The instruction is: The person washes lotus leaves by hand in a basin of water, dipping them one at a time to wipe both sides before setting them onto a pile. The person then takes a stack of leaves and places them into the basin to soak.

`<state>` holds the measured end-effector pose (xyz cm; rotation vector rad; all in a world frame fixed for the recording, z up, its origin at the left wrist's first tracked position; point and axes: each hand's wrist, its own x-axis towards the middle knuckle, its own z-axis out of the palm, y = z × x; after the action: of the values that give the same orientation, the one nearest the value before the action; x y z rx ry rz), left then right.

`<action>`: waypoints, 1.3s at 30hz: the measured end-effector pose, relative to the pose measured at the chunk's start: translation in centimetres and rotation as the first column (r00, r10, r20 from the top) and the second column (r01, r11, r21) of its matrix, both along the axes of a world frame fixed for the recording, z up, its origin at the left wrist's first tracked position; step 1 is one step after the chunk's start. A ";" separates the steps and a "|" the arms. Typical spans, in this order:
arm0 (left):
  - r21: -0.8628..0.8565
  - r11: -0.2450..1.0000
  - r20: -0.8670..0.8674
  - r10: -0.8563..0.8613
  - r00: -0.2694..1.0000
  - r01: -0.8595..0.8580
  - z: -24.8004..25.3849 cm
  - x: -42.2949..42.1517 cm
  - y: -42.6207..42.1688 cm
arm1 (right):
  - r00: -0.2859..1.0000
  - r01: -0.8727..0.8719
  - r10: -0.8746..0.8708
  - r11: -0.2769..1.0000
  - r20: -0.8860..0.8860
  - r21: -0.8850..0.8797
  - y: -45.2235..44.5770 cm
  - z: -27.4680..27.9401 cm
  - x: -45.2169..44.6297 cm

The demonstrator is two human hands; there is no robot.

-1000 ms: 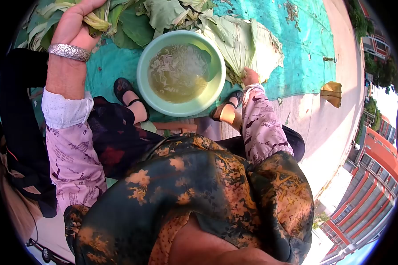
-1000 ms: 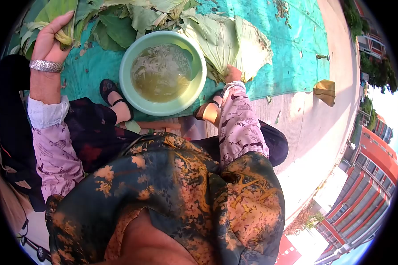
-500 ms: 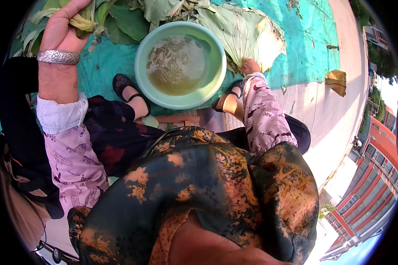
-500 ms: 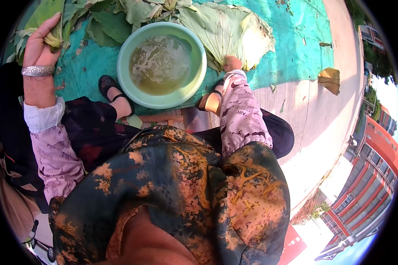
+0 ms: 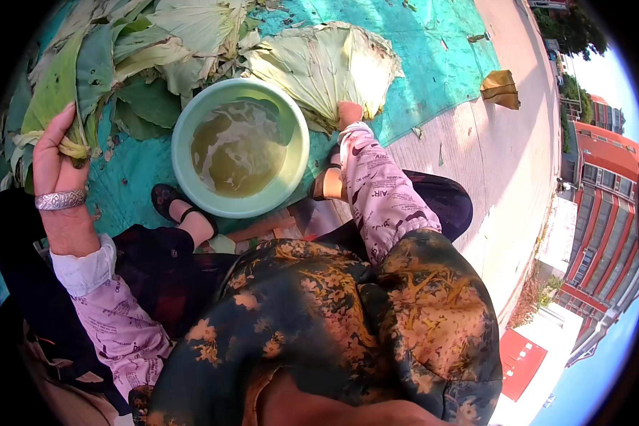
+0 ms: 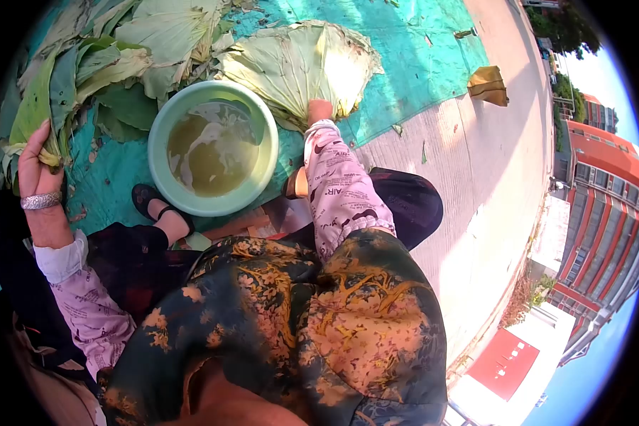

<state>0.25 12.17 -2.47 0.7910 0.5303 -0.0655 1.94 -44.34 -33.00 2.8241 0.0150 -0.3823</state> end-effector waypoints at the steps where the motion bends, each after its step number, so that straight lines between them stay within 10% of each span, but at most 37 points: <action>1: -0.087 0.992 0.014 -0.091 0.996 0.092 -0.2 0.0 0.6 | 1.000 0.013 -0.013 1.000 -0.012 -0.020 -0.1 0.0 0.0; 2: -0.011 0.999 0.014 -0.031 0.999 0.031 -0.2 -0.2 0.4 | 0.865 0.369 -0.481 0.803 0.143 0.468 0.9 0.1 -0.3; 3: -0.037 0.997 0.005 -0.063 0.998 0.063 -1.1 0.1 1.3 | 0.529 0.396 -0.846 0.316 0.068 0.862 1.7 0.2 -0.5; 6: 0.050 0.988 0.009 -0.147 0.989 0.147 -2.2 0.6 2.6 | 0.496 0.328 -0.863 0.285 0.093 0.900 1.8 0.5 -0.4; 7: 0.101 0.989 -0.028 -0.103 0.994 0.105 -2.3 0.8 2.5 | 0.583 0.481 -0.812 0.380 0.036 0.790 1.4 -0.3 -0.1; 9: 0.074 0.986 -0.022 -0.146 0.989 0.147 -2.9 0.9 2.9 | 0.982 0.170 -0.183 0.965 0.048 0.197 0.9 -0.2 0.4; 11: 0.000 0.985 -0.097 -0.171 0.980 0.172 -2.4 0.8 2.3 | 0.986 0.166 -0.166 0.966 -0.021 0.197 1.2 1.2 1.0; 15: -0.111 0.951 -0.036 -0.295 0.955 0.290 -2.5 0.7 2.9 | 0.889 0.440 -0.443 0.758 -0.116 0.481 -0.5 -2.8 3.5; 17: -0.172 0.914 -0.027 -0.377 0.926 0.367 -1.0 0.3 1.5 | 0.800 0.569 -0.569 0.617 -0.192 0.545 1.8 6.3 2.8; 29: 0.034 0.982 -0.050 -0.183 0.982 0.185 1.1 0.2 -5.1 | 0.849 0.529 -0.476 0.778 -0.232 0.339 -10.1 13.8 17.0; 35: 0.027 0.985 -0.103 -0.166 0.981 0.169 0.8 1.0 -7.0 | 0.528 0.697 -0.612 -0.084 -0.589 0.712 -14.5 -1.8 18.1; 38: 0.041 0.981 -0.138 -0.183 0.973 0.190 0.9 1.5 -7.6 | 0.829 0.504 -0.449 0.338 -0.334 0.795 -16.1 -9.9 18.9; 39: 0.038 0.978 -0.140 -0.199 0.970 0.206 1.1 1.7 -7.9 | 0.747 0.550 -0.543 0.180 -0.384 0.815 -13.6 -6.3 18.3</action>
<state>1.98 4.31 -1.39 0.8941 0.5801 -0.2974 20.24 -57.95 -39.28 3.8280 -1.2603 -0.7097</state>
